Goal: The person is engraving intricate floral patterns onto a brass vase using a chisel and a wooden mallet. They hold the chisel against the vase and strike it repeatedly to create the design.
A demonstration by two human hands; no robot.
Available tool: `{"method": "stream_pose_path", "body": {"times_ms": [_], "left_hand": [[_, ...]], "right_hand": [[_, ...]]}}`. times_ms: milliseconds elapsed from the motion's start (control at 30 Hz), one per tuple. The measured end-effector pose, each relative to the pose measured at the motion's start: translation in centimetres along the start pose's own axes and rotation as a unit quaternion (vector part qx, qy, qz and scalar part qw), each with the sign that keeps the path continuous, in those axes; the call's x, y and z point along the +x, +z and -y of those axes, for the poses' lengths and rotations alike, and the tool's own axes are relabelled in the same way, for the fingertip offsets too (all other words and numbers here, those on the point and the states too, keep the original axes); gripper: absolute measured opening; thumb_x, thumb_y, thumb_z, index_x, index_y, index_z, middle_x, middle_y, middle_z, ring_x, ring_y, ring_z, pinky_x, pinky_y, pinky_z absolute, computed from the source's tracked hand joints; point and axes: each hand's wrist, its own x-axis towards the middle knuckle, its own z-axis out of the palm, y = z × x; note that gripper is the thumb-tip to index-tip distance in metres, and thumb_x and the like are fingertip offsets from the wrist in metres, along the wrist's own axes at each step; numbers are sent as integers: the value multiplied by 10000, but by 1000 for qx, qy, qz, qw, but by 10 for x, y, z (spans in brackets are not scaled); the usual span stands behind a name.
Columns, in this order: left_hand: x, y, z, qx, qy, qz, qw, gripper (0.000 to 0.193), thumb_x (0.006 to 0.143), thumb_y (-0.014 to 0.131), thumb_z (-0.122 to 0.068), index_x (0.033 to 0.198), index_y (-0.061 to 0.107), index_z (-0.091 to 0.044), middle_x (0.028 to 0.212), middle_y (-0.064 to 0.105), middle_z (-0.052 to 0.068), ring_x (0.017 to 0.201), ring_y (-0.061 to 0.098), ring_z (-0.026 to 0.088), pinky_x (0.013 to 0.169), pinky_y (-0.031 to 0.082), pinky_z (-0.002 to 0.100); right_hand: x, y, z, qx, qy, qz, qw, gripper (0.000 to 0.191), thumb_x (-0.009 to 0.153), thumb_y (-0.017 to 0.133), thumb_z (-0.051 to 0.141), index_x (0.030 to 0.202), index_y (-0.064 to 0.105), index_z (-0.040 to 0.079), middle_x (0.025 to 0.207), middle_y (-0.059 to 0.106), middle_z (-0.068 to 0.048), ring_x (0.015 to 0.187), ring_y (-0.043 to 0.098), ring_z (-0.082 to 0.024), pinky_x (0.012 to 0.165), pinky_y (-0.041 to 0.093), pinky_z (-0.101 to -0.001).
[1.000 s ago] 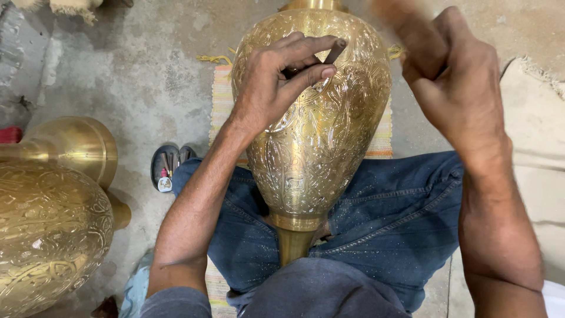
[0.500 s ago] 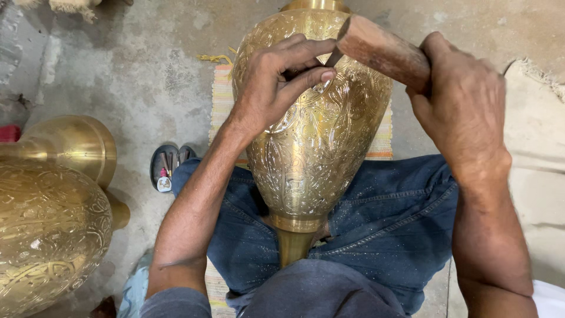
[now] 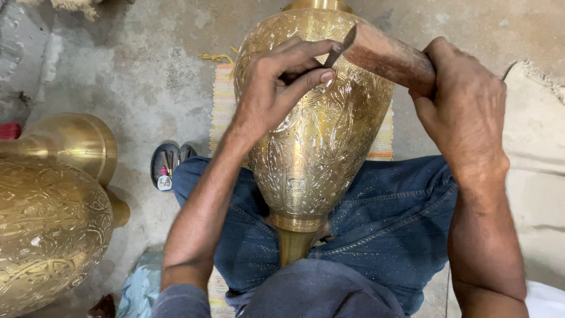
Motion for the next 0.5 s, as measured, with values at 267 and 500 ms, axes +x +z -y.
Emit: {"method": "stream_pose_path", "body": {"times_ms": [267,500], "left_hand": [[-26,41,9,19,-42,-177,983,325,1005,760,-206,1299,655,-113,1063,775,106,866,815,172,705,662,301],[-29,46,11,-21,-56,-208,976,344,1004,753,-195,1311,636,-95,964,805,80,877,820,158,748,667,296]], "right_hand": [[18,27,-14,-26,-48,17,998,214,933,790,92,1121,694,59,879,697,-104,727,675,-243,663,549,-428],[48,-9,-19,-256,-153,-137,945,91,956,714,108,1029,695,159,836,671,1,714,645,-139,714,511,-308]]}}
